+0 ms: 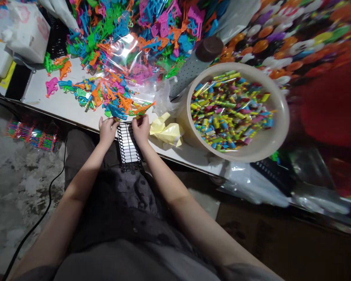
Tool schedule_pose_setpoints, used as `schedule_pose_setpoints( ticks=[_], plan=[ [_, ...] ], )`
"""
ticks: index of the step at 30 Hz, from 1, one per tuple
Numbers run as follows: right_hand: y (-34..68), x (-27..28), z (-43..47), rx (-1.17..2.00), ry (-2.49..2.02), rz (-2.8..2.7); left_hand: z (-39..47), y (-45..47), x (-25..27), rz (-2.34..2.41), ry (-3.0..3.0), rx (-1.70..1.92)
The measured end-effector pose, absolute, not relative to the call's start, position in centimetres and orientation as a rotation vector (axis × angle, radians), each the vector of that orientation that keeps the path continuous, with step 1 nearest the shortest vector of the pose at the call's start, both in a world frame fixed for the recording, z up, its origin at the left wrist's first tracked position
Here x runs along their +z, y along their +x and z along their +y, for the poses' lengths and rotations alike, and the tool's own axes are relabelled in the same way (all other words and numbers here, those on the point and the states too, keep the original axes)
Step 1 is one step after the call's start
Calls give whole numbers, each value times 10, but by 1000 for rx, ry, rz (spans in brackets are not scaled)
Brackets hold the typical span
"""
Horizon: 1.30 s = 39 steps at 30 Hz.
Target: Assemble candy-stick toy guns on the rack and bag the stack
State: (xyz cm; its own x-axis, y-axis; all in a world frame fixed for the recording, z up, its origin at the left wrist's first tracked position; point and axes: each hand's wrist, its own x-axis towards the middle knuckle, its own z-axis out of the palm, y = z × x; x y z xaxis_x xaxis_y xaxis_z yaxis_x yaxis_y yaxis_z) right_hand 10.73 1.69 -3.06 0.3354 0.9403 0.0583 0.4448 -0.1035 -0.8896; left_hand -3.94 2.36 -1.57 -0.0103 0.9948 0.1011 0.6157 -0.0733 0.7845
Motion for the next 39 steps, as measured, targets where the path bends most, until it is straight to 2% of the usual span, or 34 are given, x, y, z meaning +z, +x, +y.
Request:
schedule_pose_setpoints(
  ticks=[9, 16, 27, 32, 39],
  plan=[
    [109, -34, 23, 777, -1618, -1182, 22, -37, -21, 1713, 1771, 933],
    [131, -38, 33, 964, -1484, -1331, 21, -44, -24, 1611, 1960, 882],
    [127, -16, 29, 818, -1554, -1600, 30, -53, -18, 1638, 2173, 679],
    [119, -14, 32, 784, -1639, -1677, 36, -54, -13, 1600, 2088, 822],
    [126, -5, 42, 815, -1537, -1803, 43, -60, -10, 1595, 2069, 858]
  ],
)
